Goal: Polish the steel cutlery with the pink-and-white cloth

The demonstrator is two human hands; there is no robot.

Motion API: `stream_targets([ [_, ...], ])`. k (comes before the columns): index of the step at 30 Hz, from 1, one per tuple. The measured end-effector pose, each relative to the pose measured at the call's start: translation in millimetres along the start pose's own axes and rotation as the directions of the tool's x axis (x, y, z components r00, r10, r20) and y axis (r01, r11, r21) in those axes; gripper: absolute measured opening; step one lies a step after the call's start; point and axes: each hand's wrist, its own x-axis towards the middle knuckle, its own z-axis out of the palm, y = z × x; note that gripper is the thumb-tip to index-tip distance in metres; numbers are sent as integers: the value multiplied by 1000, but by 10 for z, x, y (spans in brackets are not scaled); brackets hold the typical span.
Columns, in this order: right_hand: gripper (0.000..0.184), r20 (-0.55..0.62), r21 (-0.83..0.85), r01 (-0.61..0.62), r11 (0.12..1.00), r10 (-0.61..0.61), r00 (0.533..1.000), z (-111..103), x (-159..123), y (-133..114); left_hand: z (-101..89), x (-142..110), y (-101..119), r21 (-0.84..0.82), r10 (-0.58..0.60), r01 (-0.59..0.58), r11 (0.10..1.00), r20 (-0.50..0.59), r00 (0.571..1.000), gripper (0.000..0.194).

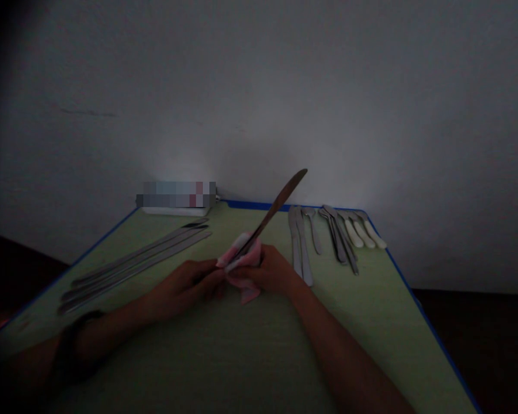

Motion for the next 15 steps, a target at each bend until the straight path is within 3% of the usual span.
stream_targets([
  [8,24,-54,-18,8,1000,-9,998,20,20,5,14,25,11,-143,-45,43,989,-10,999,45],
  [15,25,-101,-55,-39,998,33,994,34,24,11,25,-2,-9,-130,-37,40,991,18,999,47],
])
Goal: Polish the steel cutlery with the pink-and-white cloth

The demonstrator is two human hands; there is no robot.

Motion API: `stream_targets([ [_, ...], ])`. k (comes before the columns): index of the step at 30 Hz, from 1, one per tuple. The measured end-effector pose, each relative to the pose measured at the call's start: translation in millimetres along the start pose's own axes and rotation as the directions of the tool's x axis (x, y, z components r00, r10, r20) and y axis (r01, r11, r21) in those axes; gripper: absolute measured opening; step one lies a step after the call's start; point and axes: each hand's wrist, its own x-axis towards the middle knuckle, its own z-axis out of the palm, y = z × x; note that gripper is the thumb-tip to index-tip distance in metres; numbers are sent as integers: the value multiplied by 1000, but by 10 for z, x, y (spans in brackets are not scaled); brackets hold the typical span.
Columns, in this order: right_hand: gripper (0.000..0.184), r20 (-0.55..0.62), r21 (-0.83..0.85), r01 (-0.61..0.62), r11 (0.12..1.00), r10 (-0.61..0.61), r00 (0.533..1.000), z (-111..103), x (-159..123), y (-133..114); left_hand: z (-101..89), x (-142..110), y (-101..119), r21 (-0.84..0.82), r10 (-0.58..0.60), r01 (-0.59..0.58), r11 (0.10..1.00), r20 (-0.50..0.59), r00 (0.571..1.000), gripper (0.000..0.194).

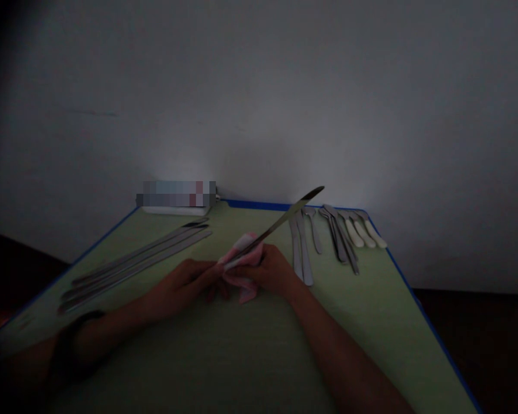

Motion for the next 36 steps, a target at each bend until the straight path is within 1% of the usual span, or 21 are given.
stream_targets([
  [4,23,7,-13,-5,1000,5,1000,-11,3,7,0,0,0,7,32,-32,999,6,999,46],
  [10,25,-9,32,-4,999,5,1000,-23,5,-12,-18,24,12,17,17,-17,1000,-7,1000,50],
  [13,25,-30,162,26,986,-21,999,-13,8,-4,-24,25,19,46,23,-24,999,20,1000,49],
  [15,24,-62,290,69,954,-53,997,-5,16,14,-19,21,23,76,34,-37,996,46,998,46],
  [17,24,-105,367,99,925,-64,992,0,27,35,-8,16,22,91,42,-47,995,58,997,45],
  [19,23,-113,343,87,935,-51,992,-1,33,47,3,13,15,90,44,-49,995,51,998,46],
  [23,22,-18,156,66,986,-64,998,1,19,12,10,14,5,100,55,-58,993,29,998,44],
  [25,21,-4,125,76,989,-76,997,12,8,-17,5,18,9,120,62,-65,991,30,998,43],
  [26,21,-9,140,70,988,-69,998,21,6,-25,0,21,13,130,64,-68,989,33,997,42],
  [28,20,-46,221,45,974,-36,998,40,12,-17,-8,29,20,154,63,-69,986,44,997,42],
  [30,19,-139,362,44,931,7,990,56,33,20,-13,33,25,178,52,-63,982,61,997,43],
  [32,19,-244,482,91,872,34,969,61,61,67,-17,31,27,190,44,-59,980,82,996,44],
  [34,20,-291,510,129,851,30,956,53,79,99,-19,21,25,190,48,-65,980,96,994,42],
  [36,21,-268,423,116,899,2,964,38,76,99,-21,8,19,198,63,-82,977,100,993,38],
])
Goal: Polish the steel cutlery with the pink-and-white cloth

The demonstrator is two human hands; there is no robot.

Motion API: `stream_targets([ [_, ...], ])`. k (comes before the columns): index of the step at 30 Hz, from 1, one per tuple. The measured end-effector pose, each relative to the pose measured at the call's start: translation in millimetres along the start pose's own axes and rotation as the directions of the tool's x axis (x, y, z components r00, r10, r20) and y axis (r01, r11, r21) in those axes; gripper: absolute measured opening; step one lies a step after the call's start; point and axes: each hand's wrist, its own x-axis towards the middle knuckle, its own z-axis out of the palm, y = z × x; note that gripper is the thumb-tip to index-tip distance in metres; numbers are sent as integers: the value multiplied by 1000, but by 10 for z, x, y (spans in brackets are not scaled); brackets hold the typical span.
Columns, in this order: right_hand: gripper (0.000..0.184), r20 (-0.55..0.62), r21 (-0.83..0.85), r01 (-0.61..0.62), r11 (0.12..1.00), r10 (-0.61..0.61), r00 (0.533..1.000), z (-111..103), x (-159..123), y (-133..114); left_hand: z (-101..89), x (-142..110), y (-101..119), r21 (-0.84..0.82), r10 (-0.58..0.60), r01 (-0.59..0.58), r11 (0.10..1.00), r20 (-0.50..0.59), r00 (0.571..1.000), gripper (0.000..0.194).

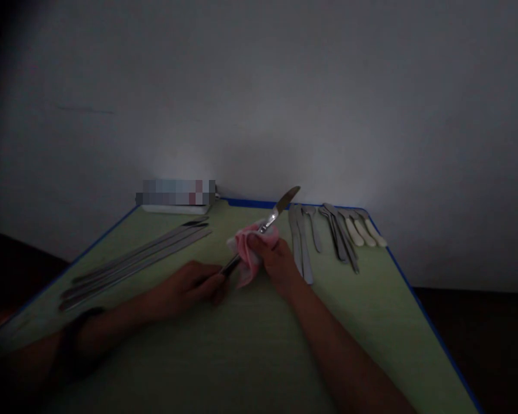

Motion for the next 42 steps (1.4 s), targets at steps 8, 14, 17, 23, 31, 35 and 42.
stream_targets([
  [8,23,165,-256,-5,967,49,985,28,-41,-64,19,5,42,57,13,-11,998,-33,999,35],
  [14,20,-175,225,10,974,30,984,45,41,-6,52,-21,108,246,55,-55,968,9,998,36],
  [17,23,-110,181,3,983,17,994,26,53,-2,36,-38,66,98,42,-40,994,-18,999,35],
  [23,26,180,-137,42,990,-17,984,47,-24,-40,-21,-12,-57,-146,-143,123,982,-140,980,27],
  [31,27,-140,304,57,951,-14,990,89,48,-37,-49,37,74,15,-136,140,990,-141,981,40],
  [35,25,-114,360,32,933,10,993,51,64,-36,-51,33,63,30,-132,138,990,-139,981,40],
  [42,29,49,71,-32,997,28,998,33,1,13,-33,24,30,66,-78,89,994,-156,985,34],
])
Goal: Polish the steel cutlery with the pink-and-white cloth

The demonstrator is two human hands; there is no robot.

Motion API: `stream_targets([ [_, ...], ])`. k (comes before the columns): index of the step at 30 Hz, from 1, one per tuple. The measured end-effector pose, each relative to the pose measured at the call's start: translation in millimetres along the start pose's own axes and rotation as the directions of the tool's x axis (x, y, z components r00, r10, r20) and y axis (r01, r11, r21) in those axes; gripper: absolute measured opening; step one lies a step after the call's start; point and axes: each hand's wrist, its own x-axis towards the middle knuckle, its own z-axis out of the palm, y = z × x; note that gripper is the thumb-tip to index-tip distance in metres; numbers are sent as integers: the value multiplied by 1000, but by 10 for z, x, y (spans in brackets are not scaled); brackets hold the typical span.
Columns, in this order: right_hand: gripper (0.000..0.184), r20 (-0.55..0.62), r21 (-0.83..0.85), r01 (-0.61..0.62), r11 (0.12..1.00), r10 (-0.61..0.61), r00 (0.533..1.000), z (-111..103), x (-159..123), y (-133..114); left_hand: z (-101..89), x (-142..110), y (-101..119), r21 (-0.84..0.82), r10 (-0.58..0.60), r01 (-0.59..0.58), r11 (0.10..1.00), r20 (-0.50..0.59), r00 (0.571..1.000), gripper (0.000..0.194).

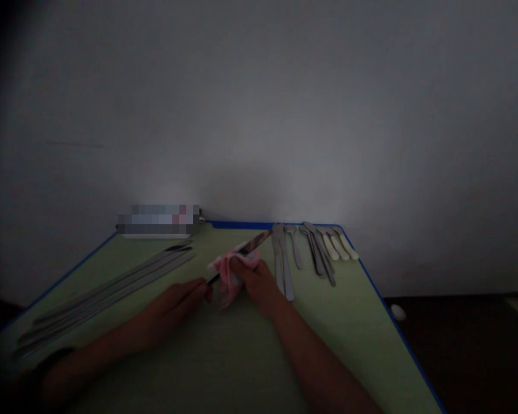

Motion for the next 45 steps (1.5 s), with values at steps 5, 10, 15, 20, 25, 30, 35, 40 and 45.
stream_targets([
  [5,21,-269,437,109,893,14,963,12,117,-100,50,4,78,96,-53,51,994,11,999,35],
  [10,22,-238,409,115,905,-15,971,24,97,-136,84,-17,79,127,-54,51,991,26,998,35],
  [15,29,-59,175,-3,985,13,998,29,39,-47,76,-20,34,128,-18,17,992,12,1000,34],
  [20,25,-327,408,186,894,-47,944,-8,120,-103,96,-34,28,255,-9,-1,967,38,999,35],
  [25,20,-345,487,189,853,-11,939,-15,116,-191,114,-55,36,401,-38,13,916,53,998,40],
  [30,18,-320,615,153,773,67,945,5,91,-234,125,-87,8,536,66,-57,842,2,998,46],
  [35,10,-304,567,122,814,70,950,34,101,-201,147,-93,5,531,55,-37,847,-18,998,46],
  [40,11,-183,333,80,940,-19,983,40,79,-83,152,-84,-14,480,26,-4,877,-38,999,44],
  [45,16,-99,140,35,990,-21,995,42,64,4,158,-65,-23,477,4,28,879,-66,998,43],
])
